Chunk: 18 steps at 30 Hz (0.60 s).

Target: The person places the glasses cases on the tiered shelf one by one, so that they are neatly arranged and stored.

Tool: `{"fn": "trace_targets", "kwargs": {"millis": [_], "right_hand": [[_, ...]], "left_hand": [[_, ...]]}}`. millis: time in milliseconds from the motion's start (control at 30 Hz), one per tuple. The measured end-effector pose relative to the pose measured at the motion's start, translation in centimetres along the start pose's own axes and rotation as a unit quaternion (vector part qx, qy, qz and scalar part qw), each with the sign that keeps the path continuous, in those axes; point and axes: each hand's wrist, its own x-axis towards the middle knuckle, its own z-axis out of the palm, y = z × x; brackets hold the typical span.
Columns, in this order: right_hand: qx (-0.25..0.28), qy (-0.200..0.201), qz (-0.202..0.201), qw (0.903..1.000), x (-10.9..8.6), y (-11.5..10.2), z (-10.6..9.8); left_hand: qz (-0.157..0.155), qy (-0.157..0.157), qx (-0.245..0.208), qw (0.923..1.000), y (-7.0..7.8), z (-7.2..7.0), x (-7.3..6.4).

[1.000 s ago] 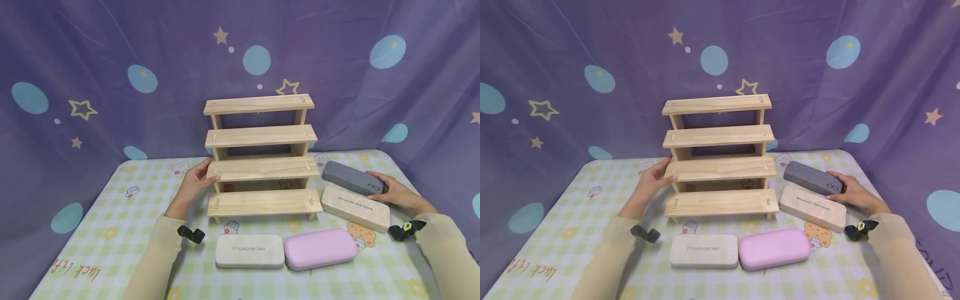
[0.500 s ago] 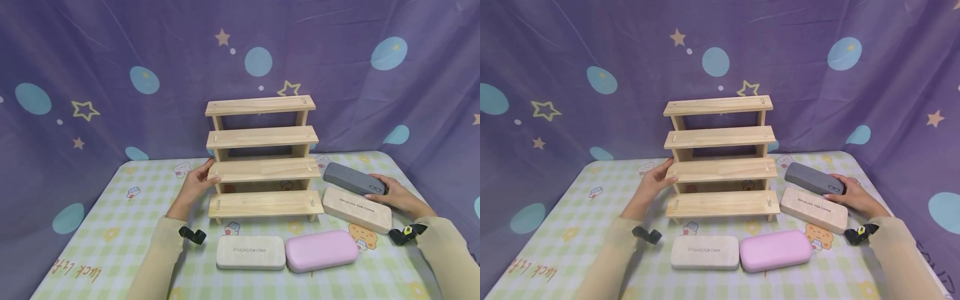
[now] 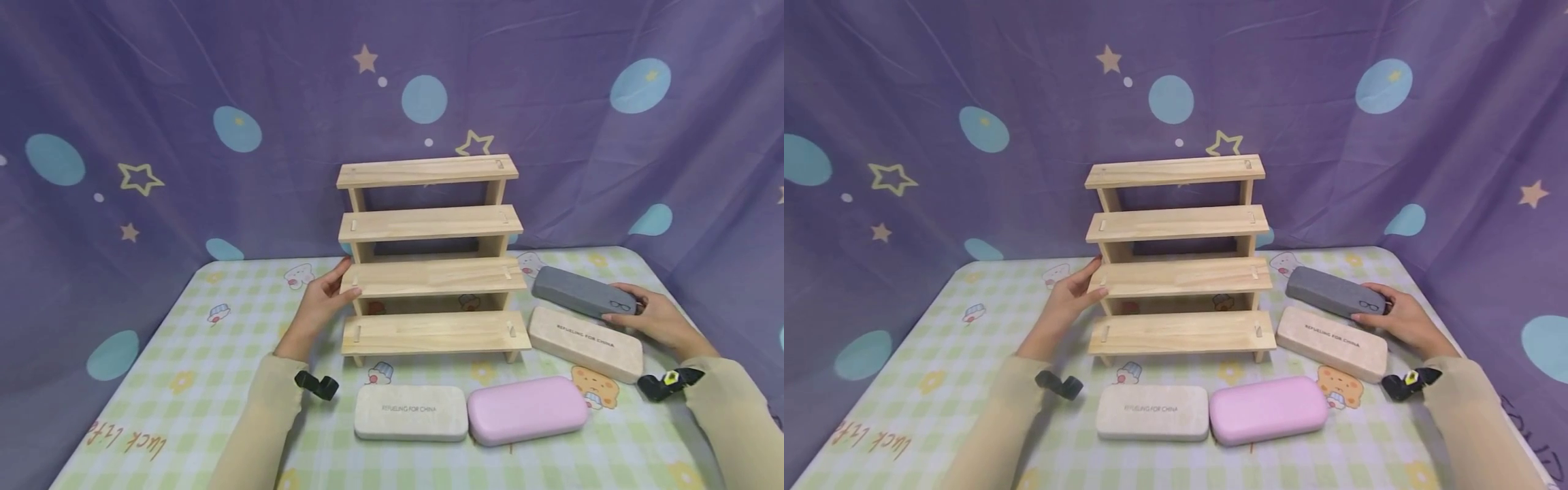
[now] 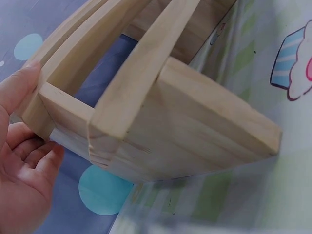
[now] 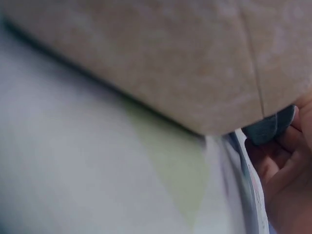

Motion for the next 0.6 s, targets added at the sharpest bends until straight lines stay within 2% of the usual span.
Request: {"fn": "trace_targets", "kwargs": {"millis": [300,600], "right_hand": [[0.0,0.034,-0.01,0.9994,-0.4,-0.1,-0.5],[-0.023,0.054,0.008,0.9983,-0.5,-1.2,-2.5]], "left_hand": [[-0.005,0.002,0.006,1.0,0.1,0.0,0.1],[-0.004,0.0,0.004,1.0,0.0,-0.1,0.2]]}}
